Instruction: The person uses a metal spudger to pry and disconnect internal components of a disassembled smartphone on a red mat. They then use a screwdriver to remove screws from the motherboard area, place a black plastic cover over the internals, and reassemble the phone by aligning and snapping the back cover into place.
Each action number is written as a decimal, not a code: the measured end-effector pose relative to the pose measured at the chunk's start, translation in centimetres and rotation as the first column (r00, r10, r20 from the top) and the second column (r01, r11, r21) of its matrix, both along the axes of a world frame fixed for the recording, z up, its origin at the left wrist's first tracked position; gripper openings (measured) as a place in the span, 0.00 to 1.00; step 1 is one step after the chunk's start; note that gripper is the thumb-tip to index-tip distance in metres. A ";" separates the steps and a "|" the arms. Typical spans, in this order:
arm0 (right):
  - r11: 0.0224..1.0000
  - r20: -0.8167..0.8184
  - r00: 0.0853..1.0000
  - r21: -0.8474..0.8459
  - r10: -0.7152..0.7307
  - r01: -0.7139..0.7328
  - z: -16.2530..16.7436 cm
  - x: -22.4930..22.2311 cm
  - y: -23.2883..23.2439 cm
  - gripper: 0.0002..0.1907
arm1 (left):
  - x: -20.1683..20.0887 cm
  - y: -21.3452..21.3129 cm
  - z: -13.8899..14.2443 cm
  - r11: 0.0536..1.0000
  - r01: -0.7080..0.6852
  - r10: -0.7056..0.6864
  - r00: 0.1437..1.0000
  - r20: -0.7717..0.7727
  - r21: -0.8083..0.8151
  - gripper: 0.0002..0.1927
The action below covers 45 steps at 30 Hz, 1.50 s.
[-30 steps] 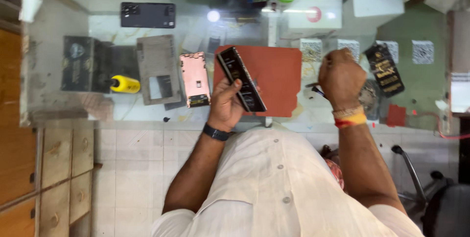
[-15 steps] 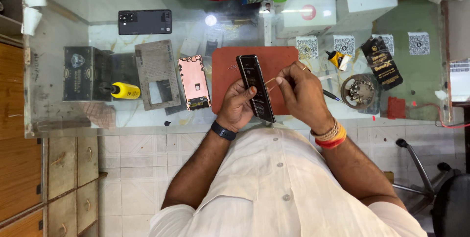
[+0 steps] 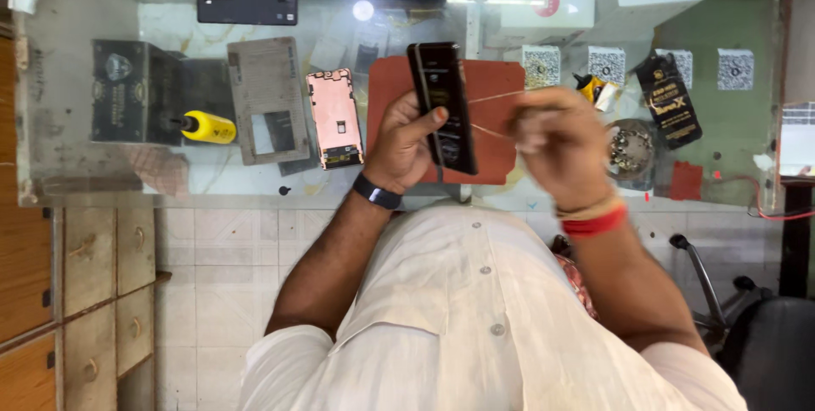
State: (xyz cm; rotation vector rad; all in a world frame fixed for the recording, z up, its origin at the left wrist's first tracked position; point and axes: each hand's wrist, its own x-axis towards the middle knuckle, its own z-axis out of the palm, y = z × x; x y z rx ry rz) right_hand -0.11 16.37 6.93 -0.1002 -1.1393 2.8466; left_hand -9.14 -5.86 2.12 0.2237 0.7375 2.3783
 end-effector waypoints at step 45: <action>0.946 -0.418 0.862 0.019 -0.286 0.323 1.2 3.5 -2.0 0.13 | -10.5 4.2 5.1 0.869 -0.482 0.453 0.867 0.209 0.113 0.14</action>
